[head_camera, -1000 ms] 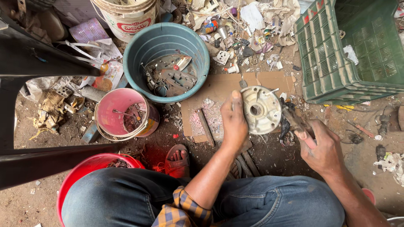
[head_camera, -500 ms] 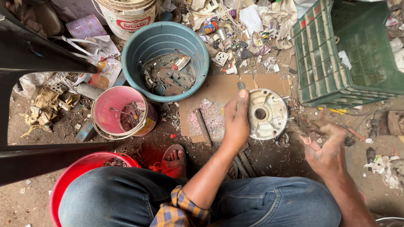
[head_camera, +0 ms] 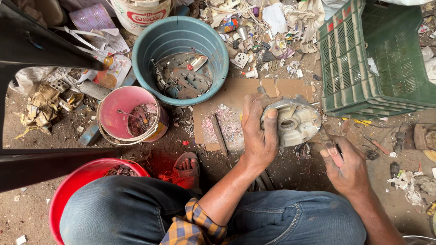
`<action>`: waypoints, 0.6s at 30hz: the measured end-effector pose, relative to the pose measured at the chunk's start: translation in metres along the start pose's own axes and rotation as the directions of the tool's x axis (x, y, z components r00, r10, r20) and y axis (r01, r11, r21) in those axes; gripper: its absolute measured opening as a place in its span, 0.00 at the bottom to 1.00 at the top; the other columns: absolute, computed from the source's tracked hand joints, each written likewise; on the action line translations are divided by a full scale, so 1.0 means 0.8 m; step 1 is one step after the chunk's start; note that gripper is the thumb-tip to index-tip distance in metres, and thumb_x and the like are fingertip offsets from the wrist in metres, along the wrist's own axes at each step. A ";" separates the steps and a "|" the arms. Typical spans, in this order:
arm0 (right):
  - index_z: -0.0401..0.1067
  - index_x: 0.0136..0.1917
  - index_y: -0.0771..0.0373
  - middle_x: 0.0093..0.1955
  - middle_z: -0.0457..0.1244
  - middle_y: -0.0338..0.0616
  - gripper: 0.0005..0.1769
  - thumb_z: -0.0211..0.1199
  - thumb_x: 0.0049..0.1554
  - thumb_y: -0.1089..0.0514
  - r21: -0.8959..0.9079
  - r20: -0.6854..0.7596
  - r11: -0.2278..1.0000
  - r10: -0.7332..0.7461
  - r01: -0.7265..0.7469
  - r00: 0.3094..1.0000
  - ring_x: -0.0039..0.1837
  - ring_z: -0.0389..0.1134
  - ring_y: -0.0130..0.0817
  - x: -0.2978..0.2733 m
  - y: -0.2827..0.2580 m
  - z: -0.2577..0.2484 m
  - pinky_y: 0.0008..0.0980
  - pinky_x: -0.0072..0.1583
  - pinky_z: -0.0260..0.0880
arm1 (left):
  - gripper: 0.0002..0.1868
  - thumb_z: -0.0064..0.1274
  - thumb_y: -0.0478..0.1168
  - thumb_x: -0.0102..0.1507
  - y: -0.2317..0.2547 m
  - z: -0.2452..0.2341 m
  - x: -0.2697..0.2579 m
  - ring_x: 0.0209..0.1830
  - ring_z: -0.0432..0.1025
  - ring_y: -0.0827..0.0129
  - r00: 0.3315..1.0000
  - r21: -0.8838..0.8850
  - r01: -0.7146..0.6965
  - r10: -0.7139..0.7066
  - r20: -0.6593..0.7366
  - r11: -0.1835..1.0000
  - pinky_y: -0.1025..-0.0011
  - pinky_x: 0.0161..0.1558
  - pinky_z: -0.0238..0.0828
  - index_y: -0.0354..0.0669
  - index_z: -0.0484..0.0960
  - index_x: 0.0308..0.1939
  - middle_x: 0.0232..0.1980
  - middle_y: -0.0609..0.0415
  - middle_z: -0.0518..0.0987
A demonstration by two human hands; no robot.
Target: The person sits on the ground and uses pliers to scrape and clean a circular metal part. They rotate the part to access different areas, occasionally placing it on a metal block to apply pressure while scraping. The person also picks up and handles a second metal part before returning to the first one.
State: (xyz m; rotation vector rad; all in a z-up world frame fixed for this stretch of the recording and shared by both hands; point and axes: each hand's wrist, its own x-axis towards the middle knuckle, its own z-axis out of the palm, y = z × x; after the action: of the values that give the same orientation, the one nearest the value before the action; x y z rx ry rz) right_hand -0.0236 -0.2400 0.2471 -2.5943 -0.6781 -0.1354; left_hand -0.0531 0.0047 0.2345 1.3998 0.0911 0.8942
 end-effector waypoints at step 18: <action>0.68 0.60 0.71 0.52 0.66 0.57 0.18 0.62 0.61 0.59 -0.082 -0.158 0.990 -0.128 0.117 0.979 0.52 0.72 0.50 -0.012 0.023 -0.002 0.43 0.55 0.72 | 0.24 0.37 0.50 0.76 -0.051 0.017 0.002 0.39 0.71 0.75 0.865 -0.295 0.500 -0.458 0.202 0.814 0.74 0.45 0.71 0.33 0.81 0.45 0.38 0.55 0.79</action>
State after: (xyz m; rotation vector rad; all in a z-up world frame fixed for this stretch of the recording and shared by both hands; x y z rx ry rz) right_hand -0.0230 -0.2591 0.2396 -2.5736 -0.7858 -0.4130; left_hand -0.0250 -0.0014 0.2026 1.0322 0.1818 0.3727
